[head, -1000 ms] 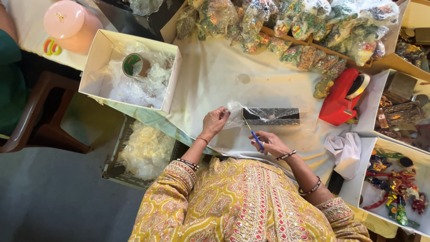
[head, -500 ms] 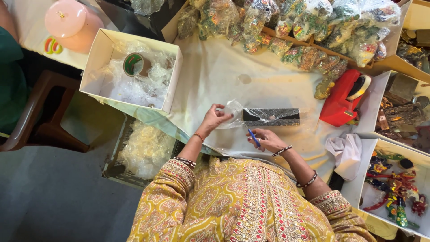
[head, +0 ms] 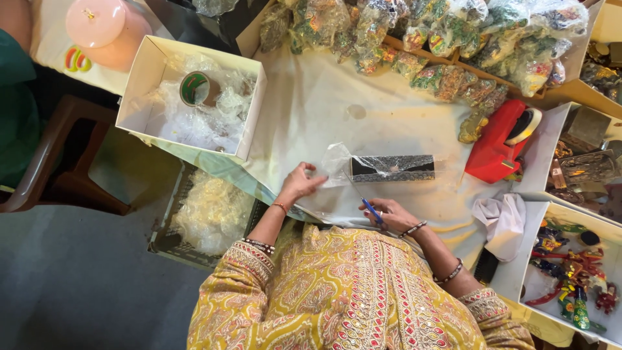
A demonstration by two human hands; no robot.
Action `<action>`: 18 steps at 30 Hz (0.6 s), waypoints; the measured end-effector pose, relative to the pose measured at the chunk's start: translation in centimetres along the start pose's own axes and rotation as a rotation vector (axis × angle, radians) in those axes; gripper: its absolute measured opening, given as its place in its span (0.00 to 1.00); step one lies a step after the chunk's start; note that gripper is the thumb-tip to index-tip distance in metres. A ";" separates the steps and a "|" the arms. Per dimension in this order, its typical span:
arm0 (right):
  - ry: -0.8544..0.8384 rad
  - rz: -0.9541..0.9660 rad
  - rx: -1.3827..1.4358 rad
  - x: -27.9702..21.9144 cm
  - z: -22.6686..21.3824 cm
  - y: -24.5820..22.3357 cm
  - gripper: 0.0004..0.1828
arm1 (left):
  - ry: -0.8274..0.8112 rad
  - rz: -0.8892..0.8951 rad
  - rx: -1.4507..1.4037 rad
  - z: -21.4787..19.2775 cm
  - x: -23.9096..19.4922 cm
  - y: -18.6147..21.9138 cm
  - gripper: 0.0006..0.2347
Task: The person wraps a small rectangular box in bubble wrap on a table. They use scissors to cut the bubble wrap and then secure the wrapped box with clear tape. The person handles the box and wrapping materials directly with their hands.
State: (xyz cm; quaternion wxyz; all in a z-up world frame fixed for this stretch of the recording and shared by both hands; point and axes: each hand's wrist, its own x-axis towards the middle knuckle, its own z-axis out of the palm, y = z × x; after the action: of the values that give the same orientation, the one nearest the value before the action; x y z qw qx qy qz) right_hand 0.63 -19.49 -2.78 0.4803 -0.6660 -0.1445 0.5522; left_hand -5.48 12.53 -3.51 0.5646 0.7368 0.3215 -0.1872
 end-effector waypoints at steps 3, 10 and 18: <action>-0.044 0.052 0.009 -1.3 0.0 -1.0 0.24 | -0.088 0.063 -0.120 1.5 0.5 -3.1 0.26; -0.224 -0.070 0.147 -1.0 0.2 -0.9 0.30 | -0.024 0.136 -0.085 3.6 -2.2 -4.0 0.27; -0.156 0.153 0.032 0.6 2.9 -0.8 0.29 | 0.063 0.065 0.074 2.8 -0.3 -2.9 0.19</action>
State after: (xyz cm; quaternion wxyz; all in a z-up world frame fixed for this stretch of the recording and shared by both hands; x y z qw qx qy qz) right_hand -1.41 -17.33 -2.30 0.4348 -0.6223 -0.1214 0.6395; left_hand -7.46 10.23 -6.23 0.5322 0.7728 0.3080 -0.1573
